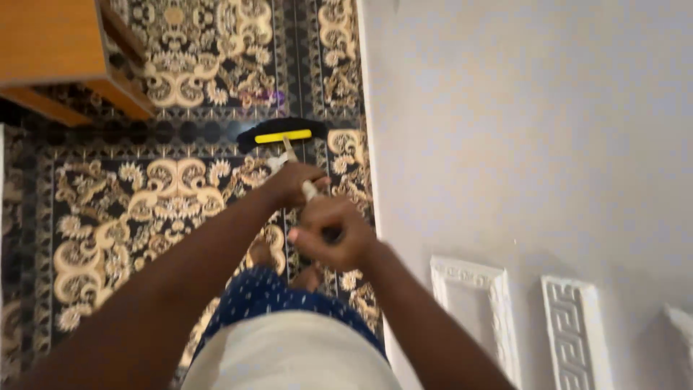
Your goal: Squeegeeing a tiled floor and moving a wooden board to clear the path.
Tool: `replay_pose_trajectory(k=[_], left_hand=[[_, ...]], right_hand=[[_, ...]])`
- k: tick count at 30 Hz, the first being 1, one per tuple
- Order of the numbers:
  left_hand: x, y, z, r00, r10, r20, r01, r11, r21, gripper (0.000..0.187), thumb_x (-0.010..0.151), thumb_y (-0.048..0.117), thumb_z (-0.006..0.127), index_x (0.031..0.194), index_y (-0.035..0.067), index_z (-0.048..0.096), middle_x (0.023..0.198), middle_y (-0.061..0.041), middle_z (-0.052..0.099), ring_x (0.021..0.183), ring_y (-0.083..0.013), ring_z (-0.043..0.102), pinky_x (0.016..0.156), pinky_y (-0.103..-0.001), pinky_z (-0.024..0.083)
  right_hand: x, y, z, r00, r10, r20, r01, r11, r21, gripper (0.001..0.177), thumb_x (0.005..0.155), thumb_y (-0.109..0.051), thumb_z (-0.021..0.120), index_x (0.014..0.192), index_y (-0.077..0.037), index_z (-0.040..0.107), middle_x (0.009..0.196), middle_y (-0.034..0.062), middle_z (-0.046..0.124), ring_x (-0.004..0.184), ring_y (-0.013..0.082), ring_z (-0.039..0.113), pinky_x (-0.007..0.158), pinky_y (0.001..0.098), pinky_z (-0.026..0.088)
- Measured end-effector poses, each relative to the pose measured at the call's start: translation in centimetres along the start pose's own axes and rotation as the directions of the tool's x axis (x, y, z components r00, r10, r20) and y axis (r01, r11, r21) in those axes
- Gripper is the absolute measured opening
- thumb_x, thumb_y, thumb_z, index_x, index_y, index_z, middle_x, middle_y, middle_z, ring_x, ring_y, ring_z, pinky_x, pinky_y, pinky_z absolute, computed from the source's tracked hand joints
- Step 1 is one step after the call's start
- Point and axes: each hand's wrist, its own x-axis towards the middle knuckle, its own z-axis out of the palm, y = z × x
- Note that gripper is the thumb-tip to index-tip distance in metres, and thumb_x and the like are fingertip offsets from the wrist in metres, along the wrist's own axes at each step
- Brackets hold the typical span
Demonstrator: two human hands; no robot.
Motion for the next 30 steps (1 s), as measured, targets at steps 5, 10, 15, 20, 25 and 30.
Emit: replay_pose_trajectory(k=[5,10,15,20,25,30], left_hand=[[0.6,1.2,-2.4,0.99,0.033,-0.134,-0.015,0.991,0.131,0.039,0.1,0.034,0.068,0.072,0.007,0.064,0.065,-0.013,0.062,0.057,-0.032,0.059,0.057,-0.045,0.046],[2.1,7.3,-5.8,0.985,-0.16,-0.058,0.161,0.987,0.013,0.035,0.096,0.033,0.068,0.069,0.01,0.066,0.062,-0.009,0.065,0.05,-0.0271,0.061,0.053,-0.041,0.049],[0.3,3.5,-9.1,0.989,0.148,0.006,-0.146,0.98,-0.138,0.024,0.086,0.032,0.074,0.079,0.009,0.069,0.069,-0.008,0.07,0.056,-0.0233,0.067,0.054,-0.037,0.052],[-1.8,-1.4,-12.8,0.973,0.223,0.05,-0.217,0.971,-0.104,0.029,0.093,0.031,0.07,0.077,0.008,0.064,0.066,-0.011,0.065,0.056,-0.0288,0.063,0.053,-0.041,0.047],[-3.1,-2.9,-12.7,0.995,0.076,-0.069,-0.077,0.997,-0.014,0.04,0.103,0.029,0.063,0.072,0.004,0.058,0.061,-0.014,0.057,0.053,-0.0309,0.056,0.052,-0.044,0.042],[-3.2,1.8,-13.6,0.972,-0.078,-0.223,0.081,0.997,0.006,0.048,0.104,0.035,0.06,0.066,0.005,0.057,0.058,-0.013,0.057,0.049,-0.0285,0.052,0.052,-0.044,0.041]], right_hand=[[1.7,-1.8,0.5,0.999,0.034,-0.025,-0.036,0.998,-0.053,0.047,0.09,-0.01,0.069,0.058,-0.013,0.036,0.055,-0.0019,0.04,0.052,0.0101,0.035,0.053,0.0324,0.03],[5.4,-8.3,-1.5,0.991,0.013,-0.136,-0.008,0.999,0.039,0.047,0.093,-0.011,0.071,0.059,-0.011,0.038,0.056,-0.0017,0.04,0.054,0.0117,0.037,0.057,0.0317,0.029],[8.8,-6.8,0.1,0.965,0.193,-0.179,-0.171,0.976,0.133,0.037,0.092,-0.012,0.069,0.058,-0.007,0.054,0.054,0.0007,0.053,0.046,0.0105,0.042,0.05,0.029,0.033],[11.8,-4.2,4.8,0.986,0.005,-0.17,-0.007,1.0,-0.01,0.043,0.097,-0.012,0.071,0.065,-0.008,0.043,0.062,0.0003,0.05,0.055,0.0101,0.045,0.059,0.0311,0.037],[12.5,-0.8,7.4,0.985,0.113,-0.128,-0.123,0.99,-0.069,0.041,0.092,-0.014,0.073,0.062,-0.01,0.046,0.058,-0.0001,0.051,0.052,0.0095,0.044,0.053,0.0314,0.033],[13.5,-5.8,6.1,0.998,0.025,-0.062,-0.031,0.995,-0.094,0.045,0.095,-0.016,0.073,0.062,-0.011,0.043,0.059,-0.0007,0.047,0.054,0.0075,0.044,0.054,0.0301,0.033]])
